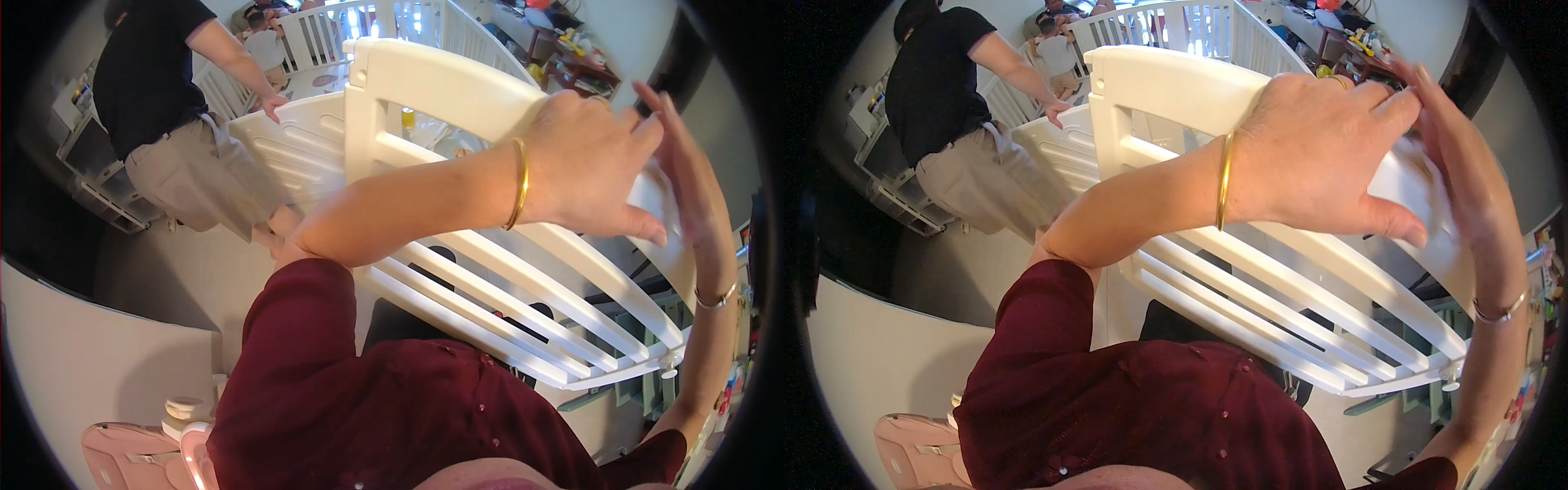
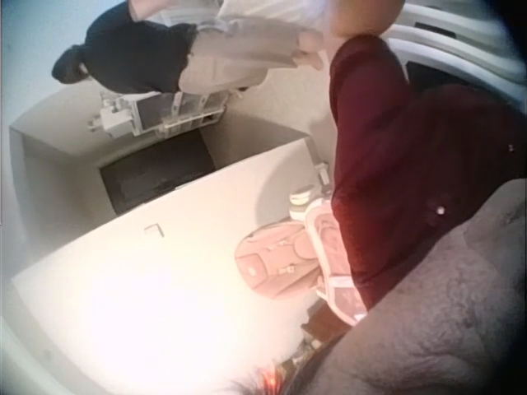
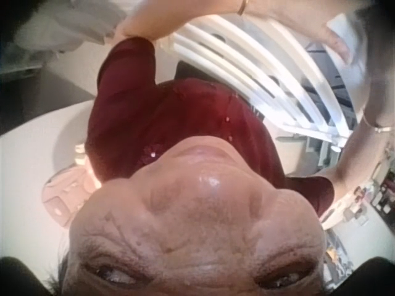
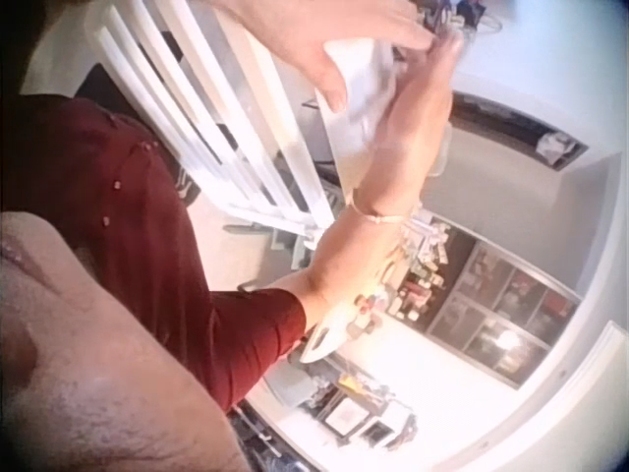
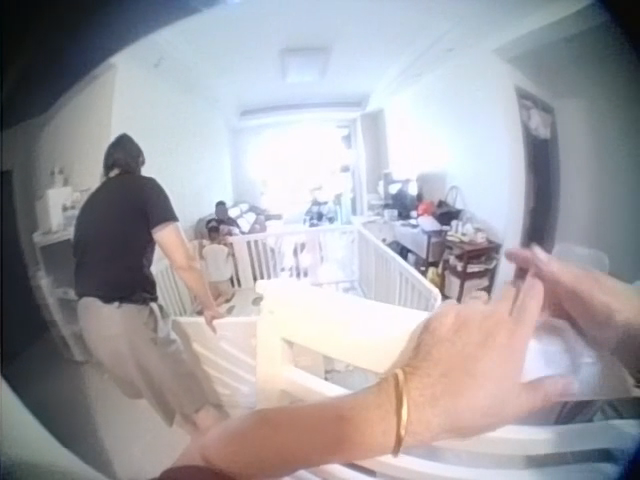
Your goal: The person wipes a white plastic playpen component with a white cloth while seated and then assists another person in positioning it within the playpen assembly.
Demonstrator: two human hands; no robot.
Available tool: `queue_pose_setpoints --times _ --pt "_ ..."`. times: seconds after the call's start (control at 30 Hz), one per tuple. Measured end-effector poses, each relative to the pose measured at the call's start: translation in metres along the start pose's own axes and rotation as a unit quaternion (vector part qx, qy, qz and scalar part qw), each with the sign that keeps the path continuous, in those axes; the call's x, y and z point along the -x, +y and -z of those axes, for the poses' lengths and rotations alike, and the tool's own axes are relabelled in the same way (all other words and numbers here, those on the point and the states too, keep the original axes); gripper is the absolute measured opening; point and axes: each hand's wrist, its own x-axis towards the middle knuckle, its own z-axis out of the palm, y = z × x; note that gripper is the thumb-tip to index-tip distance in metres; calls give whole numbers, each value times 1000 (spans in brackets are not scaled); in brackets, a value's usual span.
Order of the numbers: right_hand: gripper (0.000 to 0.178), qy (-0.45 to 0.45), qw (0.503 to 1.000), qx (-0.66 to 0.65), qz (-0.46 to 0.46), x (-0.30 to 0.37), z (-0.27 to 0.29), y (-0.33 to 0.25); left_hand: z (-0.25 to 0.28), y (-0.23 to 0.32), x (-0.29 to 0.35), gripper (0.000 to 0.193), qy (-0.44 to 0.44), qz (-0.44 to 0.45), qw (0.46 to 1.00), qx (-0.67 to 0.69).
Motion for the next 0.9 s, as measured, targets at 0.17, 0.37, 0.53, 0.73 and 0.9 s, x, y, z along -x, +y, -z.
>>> queue_pose_setpoints --times 0.17,0.37,0.53,0.73,0.9 --pt "67 69 984 -130 104 -18 -14 -7 -2 4 -2 63 55 59 996 24" --pt "67 49 994 39 93 2 25 0 9 -6 3 39 -66 10 996 -56" --pt "66 43 961 271 20 31 20 0 29 -19 -29 37 -226 -79 971 2" --pt "69 89 878 448 142 29 -4 -5 68 -65 -23 36 -336 -57 935 95" --pt "74 53 882 453 120 23 -3 -12 126 -100 4 41 -389 39 917 81"
